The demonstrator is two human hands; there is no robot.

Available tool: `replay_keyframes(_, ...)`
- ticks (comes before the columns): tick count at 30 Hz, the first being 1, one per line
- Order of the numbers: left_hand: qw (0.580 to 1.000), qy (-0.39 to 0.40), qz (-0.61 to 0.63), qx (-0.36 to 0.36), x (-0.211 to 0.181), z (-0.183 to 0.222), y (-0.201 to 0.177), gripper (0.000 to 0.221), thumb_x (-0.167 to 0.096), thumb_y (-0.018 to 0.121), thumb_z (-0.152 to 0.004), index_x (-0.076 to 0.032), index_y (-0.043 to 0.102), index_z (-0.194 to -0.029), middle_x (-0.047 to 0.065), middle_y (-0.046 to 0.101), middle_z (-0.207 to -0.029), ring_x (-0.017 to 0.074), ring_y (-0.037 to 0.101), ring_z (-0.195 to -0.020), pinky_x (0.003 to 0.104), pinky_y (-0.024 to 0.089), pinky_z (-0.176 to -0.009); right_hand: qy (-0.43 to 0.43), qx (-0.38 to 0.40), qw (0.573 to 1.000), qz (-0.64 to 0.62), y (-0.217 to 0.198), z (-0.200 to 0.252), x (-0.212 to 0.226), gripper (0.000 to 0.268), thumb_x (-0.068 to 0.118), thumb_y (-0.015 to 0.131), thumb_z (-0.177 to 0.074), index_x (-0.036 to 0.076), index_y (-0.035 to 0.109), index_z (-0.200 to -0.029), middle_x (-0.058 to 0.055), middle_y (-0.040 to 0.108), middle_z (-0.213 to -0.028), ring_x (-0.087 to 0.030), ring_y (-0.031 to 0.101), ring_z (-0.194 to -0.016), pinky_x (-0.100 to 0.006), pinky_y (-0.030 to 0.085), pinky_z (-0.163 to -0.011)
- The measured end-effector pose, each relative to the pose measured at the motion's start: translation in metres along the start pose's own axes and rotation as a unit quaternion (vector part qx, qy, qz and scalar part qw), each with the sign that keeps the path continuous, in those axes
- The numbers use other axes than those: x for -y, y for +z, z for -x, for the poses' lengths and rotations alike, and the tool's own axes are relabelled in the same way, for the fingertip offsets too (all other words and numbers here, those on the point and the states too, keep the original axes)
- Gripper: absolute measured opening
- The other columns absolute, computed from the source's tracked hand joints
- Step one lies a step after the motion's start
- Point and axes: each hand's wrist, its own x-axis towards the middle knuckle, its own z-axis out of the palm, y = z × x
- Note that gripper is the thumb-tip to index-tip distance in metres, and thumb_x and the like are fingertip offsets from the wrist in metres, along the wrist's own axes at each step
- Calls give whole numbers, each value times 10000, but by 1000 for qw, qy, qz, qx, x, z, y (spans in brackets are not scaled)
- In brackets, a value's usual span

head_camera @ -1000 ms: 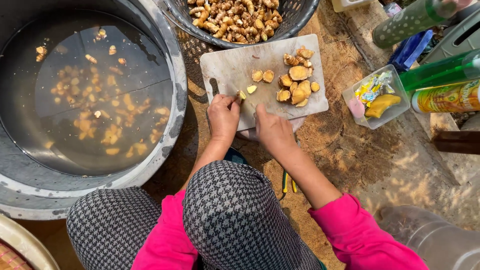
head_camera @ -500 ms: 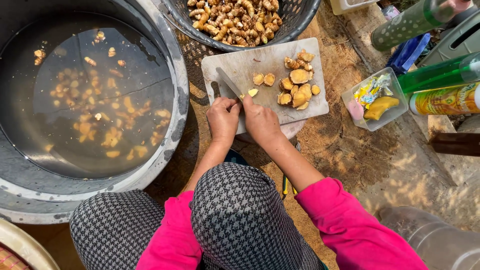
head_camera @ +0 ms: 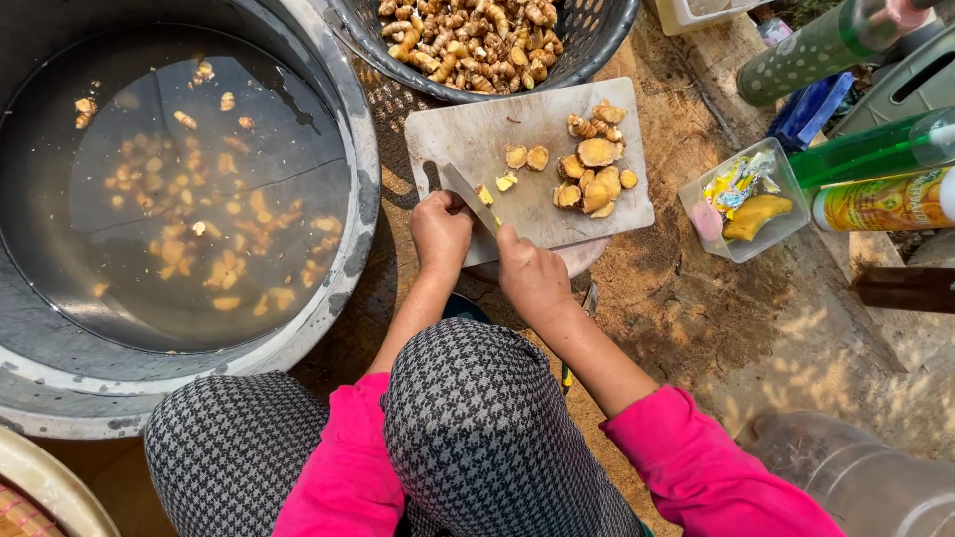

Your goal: Chopping turmeric on a cutting board using a knife and placing slices in a bowl.

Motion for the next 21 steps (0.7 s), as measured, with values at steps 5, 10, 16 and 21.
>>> replay_keyframes(5,1000,-5,-11,13,0,-1,0,82,-36,756,-755,-1,786,-822,126,761,-798,207,723,-689,335,569,-689,10,16,1000,3,8,-43,2,159,23,551,-906,32,481,-1048,-219,692,-735,-459,707,-709,-570,563,-625)
replay_keyframes(10,1000,-4,29,3,-12,0,-5,126,-87,825,-739,-15,793,-838,112,768,-785,166,717,-662,309,573,-657,14,6,995,-94,-9,-60,-22,175,136,576,-973,19,477,-1057,-248,677,-738,-495,680,-710,-593,537,-650)
replay_keyframes(16,999,-38,33,15,-7,1,0,112,-100,836,-766,-21,791,-833,113,769,-749,166,732,-647,315,572,-646,8,9,998,-63,-20,-12,-4,179,164,554,-990,19,473,-1056,-239,681,-731,-496,676,-695,-600,527,-630)
replay_keyframes(21,1000,6,23,-12,3,0,1,64,-29,779,-753,-12,784,-814,132,765,-761,210,742,-666,337,571,-670,6,17,1000,-18,-2,-4,-3,102,109,525,-989,37,466,-1030,-218,694,-751,-472,697,-705,-585,549,-620)
